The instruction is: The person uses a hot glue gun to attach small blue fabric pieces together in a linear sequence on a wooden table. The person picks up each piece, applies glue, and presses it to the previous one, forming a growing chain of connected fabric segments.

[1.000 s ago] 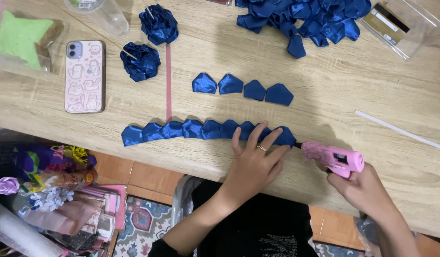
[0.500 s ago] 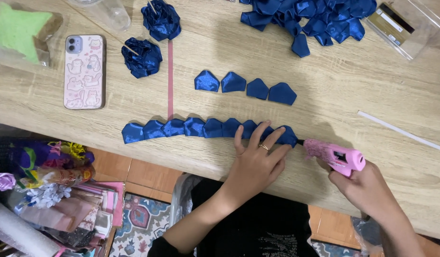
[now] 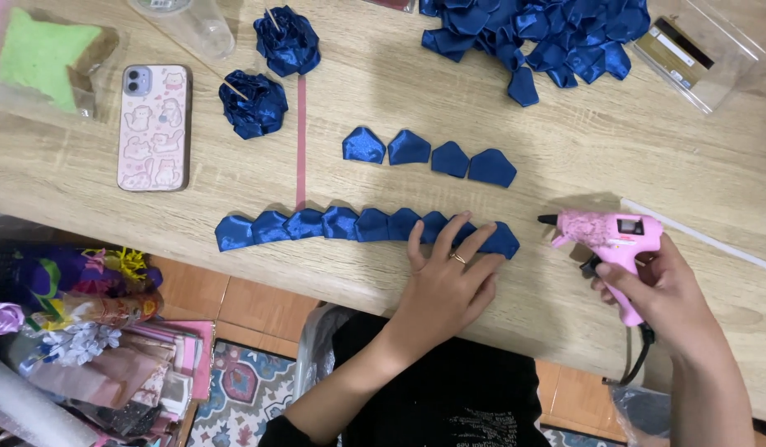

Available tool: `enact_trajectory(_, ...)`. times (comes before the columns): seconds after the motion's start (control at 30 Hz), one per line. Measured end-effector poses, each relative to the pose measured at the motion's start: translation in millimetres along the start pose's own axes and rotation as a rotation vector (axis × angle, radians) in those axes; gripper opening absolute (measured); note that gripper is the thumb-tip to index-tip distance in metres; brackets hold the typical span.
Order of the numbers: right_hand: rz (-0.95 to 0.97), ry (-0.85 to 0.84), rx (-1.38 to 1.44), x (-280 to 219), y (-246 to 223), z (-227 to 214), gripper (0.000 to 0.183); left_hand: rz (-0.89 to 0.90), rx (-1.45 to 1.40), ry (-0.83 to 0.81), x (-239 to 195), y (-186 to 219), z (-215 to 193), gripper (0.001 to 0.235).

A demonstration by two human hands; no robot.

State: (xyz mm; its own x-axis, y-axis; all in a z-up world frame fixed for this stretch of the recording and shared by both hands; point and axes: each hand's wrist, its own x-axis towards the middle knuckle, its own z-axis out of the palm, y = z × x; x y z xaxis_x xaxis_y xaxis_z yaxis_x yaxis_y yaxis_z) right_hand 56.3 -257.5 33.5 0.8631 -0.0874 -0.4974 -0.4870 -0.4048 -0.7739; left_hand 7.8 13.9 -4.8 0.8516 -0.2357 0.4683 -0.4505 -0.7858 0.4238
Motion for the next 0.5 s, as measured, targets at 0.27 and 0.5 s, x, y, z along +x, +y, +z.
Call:
enact_trajectory(0.27,-0.075,0.044,-0.109,-6,-5,-10,0.050,-0.047,-0.138,0.065,25,-23,-12,0.014)
enact_trajectory(0.5,-0.084,0.192,-0.407,-15,-13,-5,0.065,-0.066,0.044,0.092,84,-52,-2,0.014)
